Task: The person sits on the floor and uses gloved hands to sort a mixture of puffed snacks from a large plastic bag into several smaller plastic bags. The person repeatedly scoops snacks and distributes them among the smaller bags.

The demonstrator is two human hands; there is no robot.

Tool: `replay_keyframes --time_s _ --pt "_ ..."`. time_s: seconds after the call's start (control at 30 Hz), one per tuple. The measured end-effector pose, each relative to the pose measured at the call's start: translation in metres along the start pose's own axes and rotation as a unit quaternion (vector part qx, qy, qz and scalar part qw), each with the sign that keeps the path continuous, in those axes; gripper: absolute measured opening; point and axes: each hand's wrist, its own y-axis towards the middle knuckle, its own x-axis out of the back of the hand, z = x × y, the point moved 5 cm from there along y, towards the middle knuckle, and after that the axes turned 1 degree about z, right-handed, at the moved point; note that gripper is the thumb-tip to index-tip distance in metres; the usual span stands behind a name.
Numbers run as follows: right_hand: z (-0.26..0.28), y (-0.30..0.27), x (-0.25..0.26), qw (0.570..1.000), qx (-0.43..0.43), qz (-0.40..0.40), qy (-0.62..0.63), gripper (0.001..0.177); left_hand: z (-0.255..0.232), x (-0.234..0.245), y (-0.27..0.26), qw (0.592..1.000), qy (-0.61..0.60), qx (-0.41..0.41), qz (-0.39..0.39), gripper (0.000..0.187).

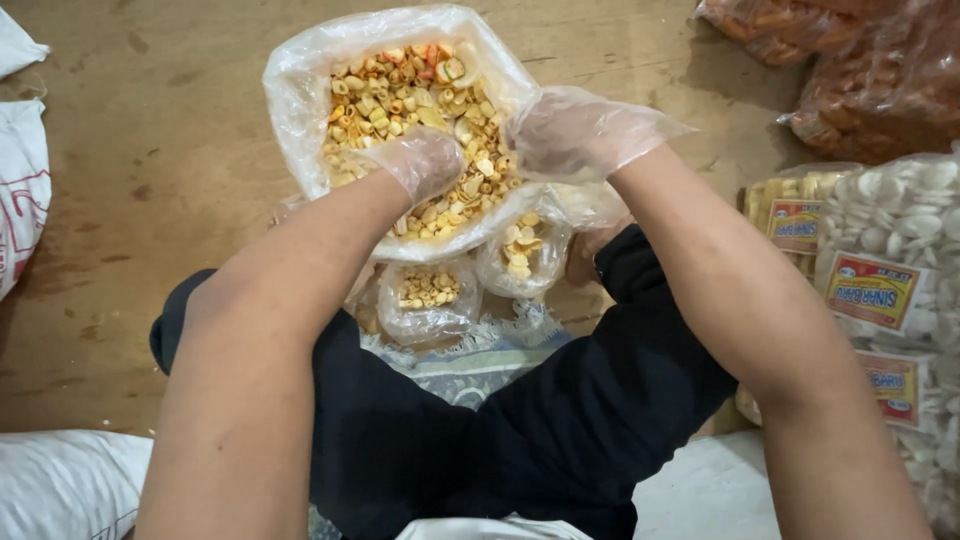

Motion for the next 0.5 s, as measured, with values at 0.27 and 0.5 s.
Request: replay_keyframes --time_s 0.27,0.5 --pt "0.017 -0.018 0.024 0.995 -0.056 -0.013 0.082 0.033 0.017 -0.012 0.031 0.929 -0.362 -0.009 -0.072 0.046" --pt "0.035 -0.020 0.029 0.998 -0.058 -0.002 0.030 0.054 -0.010 0.014 -0.001 0.707 -0.702 -0.072 -0.041 0.027"
